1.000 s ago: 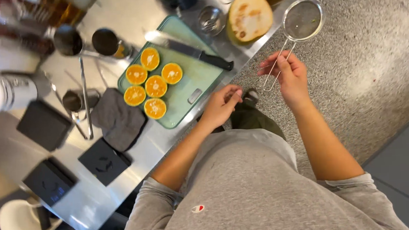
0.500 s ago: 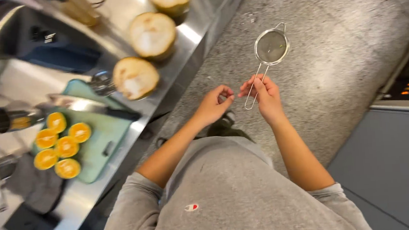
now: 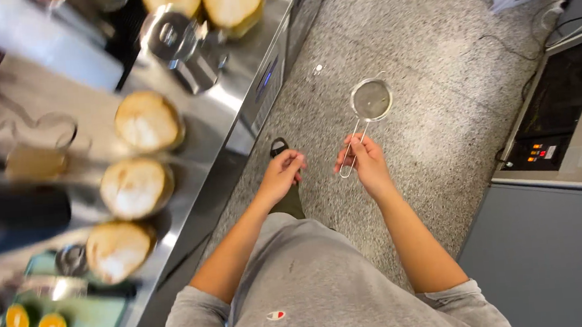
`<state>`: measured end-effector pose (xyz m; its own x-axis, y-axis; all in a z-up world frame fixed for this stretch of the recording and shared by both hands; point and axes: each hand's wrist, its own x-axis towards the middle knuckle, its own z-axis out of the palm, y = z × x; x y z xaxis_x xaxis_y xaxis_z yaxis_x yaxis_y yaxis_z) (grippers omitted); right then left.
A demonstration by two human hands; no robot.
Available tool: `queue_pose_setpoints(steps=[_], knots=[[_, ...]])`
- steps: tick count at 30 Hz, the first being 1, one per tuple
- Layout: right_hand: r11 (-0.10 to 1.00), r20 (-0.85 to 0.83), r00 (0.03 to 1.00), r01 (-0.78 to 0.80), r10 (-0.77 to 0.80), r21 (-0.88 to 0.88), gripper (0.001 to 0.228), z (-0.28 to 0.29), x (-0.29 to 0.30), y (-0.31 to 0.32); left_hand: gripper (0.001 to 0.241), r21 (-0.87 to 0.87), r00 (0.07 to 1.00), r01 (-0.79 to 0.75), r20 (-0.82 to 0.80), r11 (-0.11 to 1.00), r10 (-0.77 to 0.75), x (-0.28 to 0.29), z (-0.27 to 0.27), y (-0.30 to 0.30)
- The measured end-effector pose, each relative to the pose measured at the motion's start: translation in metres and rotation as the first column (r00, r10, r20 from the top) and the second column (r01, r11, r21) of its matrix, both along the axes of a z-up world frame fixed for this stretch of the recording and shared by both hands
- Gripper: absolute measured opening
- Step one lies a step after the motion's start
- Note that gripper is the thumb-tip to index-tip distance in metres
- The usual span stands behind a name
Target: Preparing fruit garnishes and ingredients at a bar station, then retrieving items from a refrigerator.
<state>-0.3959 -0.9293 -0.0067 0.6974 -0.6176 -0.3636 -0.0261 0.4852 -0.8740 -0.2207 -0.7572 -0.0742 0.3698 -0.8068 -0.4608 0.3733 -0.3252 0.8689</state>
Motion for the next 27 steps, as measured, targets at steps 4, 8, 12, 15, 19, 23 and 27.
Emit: queue_pose_setpoints(steps=[4,8,12,15,19,23,27], knots=[[0.999,-0.01,0.999,0.038,-0.038,-0.009,0.024,-0.029,0.019,-0.101,0.027,0.014,0.997,0.014,-0.072,1.0,-0.013,0.032,-0.073,-0.103],[0.993,-0.133,0.984,0.121,-0.12,-0.005,0.03,-0.034,0.045,-0.211,0.026,-0.022,0.993,0.062,-0.102,0.998,-0.064,0.077,-0.069,-0.247],[0.989,-0.184,0.972,0.148,-0.147,-0.01,0.046,-0.019,0.09,-0.314,0.025,-0.127,0.994,0.082,-0.056,0.988,-0.089,0.128,-0.039,-0.385],[0.977,-0.131,0.969,0.208,-0.211,-0.041,0.05,0.048,0.126,-0.373,0.025,-0.219,0.996,0.074,-0.025,0.973,-0.081,0.159,-0.005,-0.466],[0.943,-0.032,0.942,0.333,-0.334,-0.017,0.043,-0.026,0.146,-0.473,0.025,-0.267,0.996,0.086,-0.009,0.96,-0.092,0.2,0.0,-0.545],[0.904,-0.098,0.9,0.428,-0.425,0.004,0.032,-0.14,0.15,-0.554,0.024,-0.189,0.997,0.032,-0.062,0.981,-0.044,0.223,-0.035,-0.591],[0.932,-0.283,0.904,0.355,-0.32,0.08,0.025,-0.227,0.181,-0.658,0.022,-0.033,0.996,-0.088,-0.003,0.996,0.088,0.254,-0.028,-0.666]])
